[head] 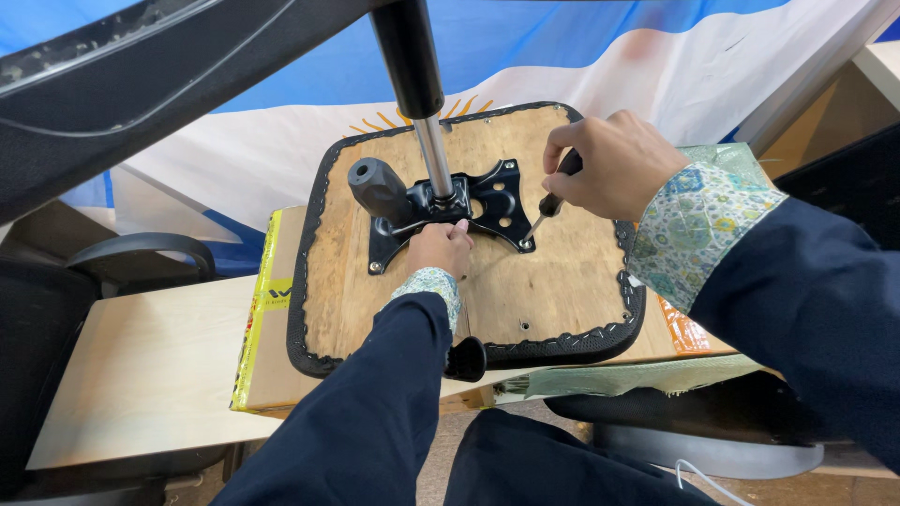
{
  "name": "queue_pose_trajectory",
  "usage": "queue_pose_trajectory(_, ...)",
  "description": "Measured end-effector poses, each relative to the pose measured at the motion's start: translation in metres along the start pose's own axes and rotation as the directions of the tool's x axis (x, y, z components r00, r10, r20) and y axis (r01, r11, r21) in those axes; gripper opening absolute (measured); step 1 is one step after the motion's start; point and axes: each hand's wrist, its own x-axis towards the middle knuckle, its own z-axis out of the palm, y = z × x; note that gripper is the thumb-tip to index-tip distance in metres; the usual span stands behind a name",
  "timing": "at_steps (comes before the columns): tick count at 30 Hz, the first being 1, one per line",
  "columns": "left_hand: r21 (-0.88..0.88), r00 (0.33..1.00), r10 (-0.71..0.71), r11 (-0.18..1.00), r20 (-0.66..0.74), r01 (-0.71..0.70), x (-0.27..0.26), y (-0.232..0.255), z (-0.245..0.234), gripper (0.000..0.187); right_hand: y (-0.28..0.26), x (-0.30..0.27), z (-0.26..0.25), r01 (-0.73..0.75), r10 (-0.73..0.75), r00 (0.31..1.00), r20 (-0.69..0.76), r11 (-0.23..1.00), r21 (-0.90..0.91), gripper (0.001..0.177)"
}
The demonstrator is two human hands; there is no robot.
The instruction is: The person uses a screwdriver to tighten screws on a black metal bracket attached to the underside of a chair seat. They hold the bracket steady with one hand while turning the screwdriver with the other, working on multiple screw holes in sequence.
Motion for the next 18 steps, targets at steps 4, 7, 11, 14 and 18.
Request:
queue_pose_trajectory(4, -0.018, 0.998, -0.055, 0.998, 0.035, 0.055, -0.001, 0.004, -0.001, 0.044, 0.011, -0.001, 0.003, 0.092, -0.091, 0.995, -0.026, 0.996, 0.016, 0.029)
queue_pose_trajectory(7, -0.023, 0.999, -0.038, 0.999, 0.026, 0.039, -0.001, 0.003, -0.002, 0.044, 0.016, 0.001, 0.009, 0.187, -0.183, 0.98, -0.082, 0.982, 0.041, 0.036)
queue_pose_trajectory(11, -0.019, 0.999, 0.023, 1.0, -0.025, -0.023, -0.001, 0.002, 0.0, 0.041, 0.019, 0.0, 0.012, 0.114, -0.12, 0.988, -0.094, 0.991, -0.065, 0.034)
queue_pose_trajectory(14, -0.031, 1.0, -0.005, 0.999, 0.002, 0.006, -0.002, 0.003, -0.001, 0.042, 0.015, -0.001, 0.01, -0.052, 0.049, 0.999, -0.018, 0.979, -0.199, 0.042)
queue_pose_trajectory(18, -0.03, 1.0, -0.013, 0.999, 0.009, 0.013, -0.002, 0.006, -0.001, 0.042, 0.004, -0.004, 0.004, -0.102, 0.104, 0.994, 0.018, 0.988, -0.119, 0.029)
